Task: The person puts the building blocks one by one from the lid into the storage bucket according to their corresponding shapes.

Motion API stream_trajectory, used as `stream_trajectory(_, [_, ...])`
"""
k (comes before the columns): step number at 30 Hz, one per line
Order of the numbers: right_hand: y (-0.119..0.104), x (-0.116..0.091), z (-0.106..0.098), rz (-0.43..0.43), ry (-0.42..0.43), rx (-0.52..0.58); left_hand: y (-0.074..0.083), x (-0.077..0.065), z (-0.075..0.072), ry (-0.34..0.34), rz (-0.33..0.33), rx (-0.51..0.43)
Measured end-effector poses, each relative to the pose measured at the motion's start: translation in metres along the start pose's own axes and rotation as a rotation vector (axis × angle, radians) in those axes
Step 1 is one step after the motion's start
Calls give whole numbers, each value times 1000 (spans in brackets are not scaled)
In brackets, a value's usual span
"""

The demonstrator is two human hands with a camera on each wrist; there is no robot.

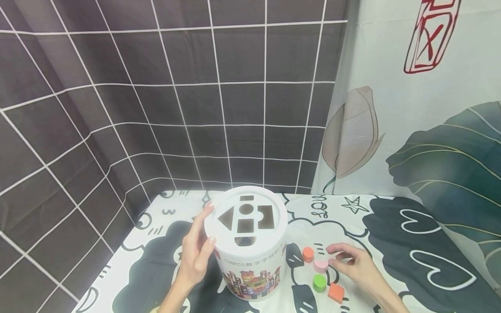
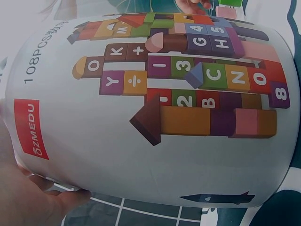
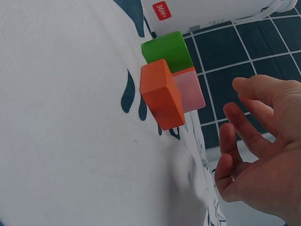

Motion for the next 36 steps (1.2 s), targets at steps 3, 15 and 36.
stream_trajectory(3, [2,0,1,-25,3,16,0,0,0,1,0,2])
stream_trajectory(15, [10,-1,11,53,-83,37,0,-1,0,-4,-9,-3])
stream_trajectory(36, [10,0,21,44,-105,24,0,0,0,-3,2,-14])
Point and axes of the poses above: each hand's wrist, its own x-axis towards the middle knuckle, its own z-axis out of the palm, y = z × x, the point moved 5 cm from there along x, towards the middle knuckle, and after that the axes turned 8 degrees about -y, right-handed, at the moved point
